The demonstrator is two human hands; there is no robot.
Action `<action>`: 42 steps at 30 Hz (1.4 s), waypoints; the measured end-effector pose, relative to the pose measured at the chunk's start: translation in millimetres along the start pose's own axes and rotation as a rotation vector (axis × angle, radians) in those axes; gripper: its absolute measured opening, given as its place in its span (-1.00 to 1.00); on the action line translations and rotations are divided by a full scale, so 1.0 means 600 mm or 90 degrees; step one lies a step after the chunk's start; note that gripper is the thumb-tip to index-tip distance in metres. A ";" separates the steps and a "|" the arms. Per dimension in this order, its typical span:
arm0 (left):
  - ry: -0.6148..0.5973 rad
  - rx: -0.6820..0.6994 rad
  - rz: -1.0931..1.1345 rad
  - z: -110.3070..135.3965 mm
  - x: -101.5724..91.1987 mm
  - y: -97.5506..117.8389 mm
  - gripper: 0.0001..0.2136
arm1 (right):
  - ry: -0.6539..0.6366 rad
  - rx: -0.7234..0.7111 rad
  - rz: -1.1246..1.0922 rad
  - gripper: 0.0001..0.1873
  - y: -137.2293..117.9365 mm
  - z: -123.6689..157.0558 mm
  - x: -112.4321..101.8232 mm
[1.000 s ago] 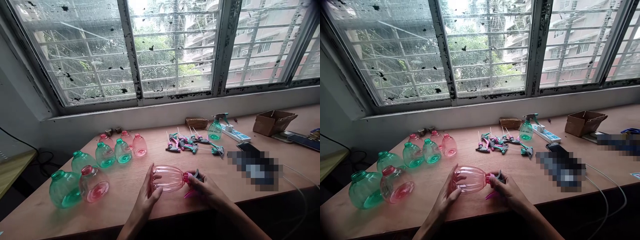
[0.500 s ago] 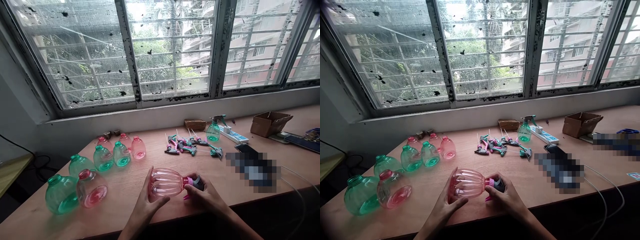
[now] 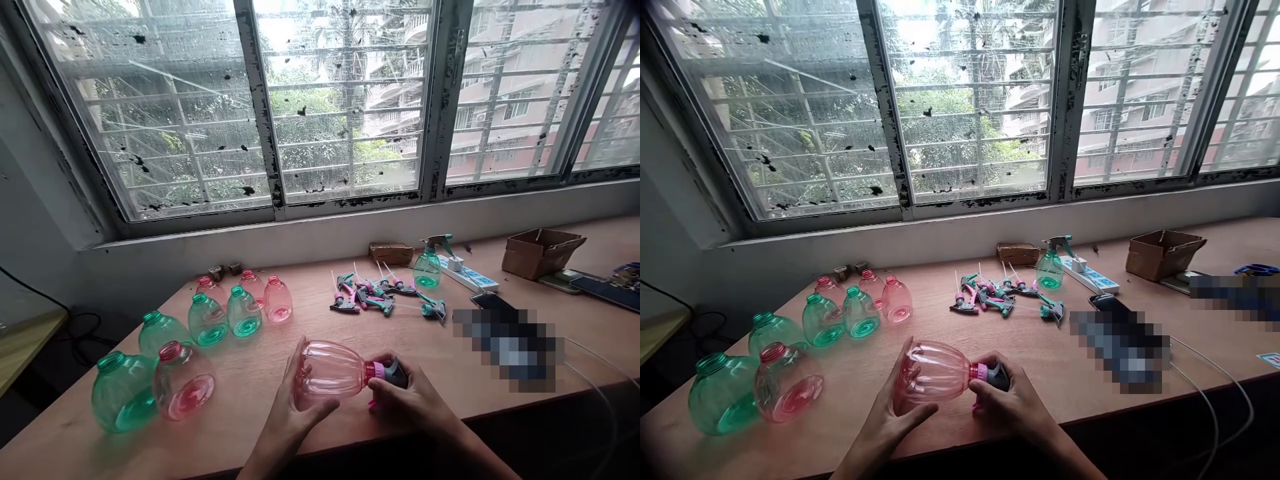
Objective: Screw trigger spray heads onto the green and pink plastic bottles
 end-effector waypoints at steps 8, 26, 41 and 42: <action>0.014 0.007 0.001 0.003 0.003 0.005 -0.01 | -0.009 -0.006 0.012 -0.55 -0.002 -0.002 0.005; 0.009 0.014 -0.058 -0.003 -0.004 -0.005 -0.16 | 0.006 0.005 -0.012 -0.56 0.009 -0.004 -0.005; -0.002 0.020 -0.055 -0.002 0.000 0.014 -0.28 | 0.005 0.021 -0.022 -0.57 0.013 -0.005 -0.005; 0.004 0.024 -0.073 -0.002 -0.001 0.015 -0.28 | 0.010 0.020 -0.018 -0.57 0.011 -0.005 -0.007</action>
Point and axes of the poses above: each hand's wrist, its own z-axis away from the middle knuckle, its own x-axis out of the palm, y = z × x, the point moved 9 cm from there along -z, towards the middle knuckle, and after that the axes turned 7 degrees about -y, right-handed, at the moved point
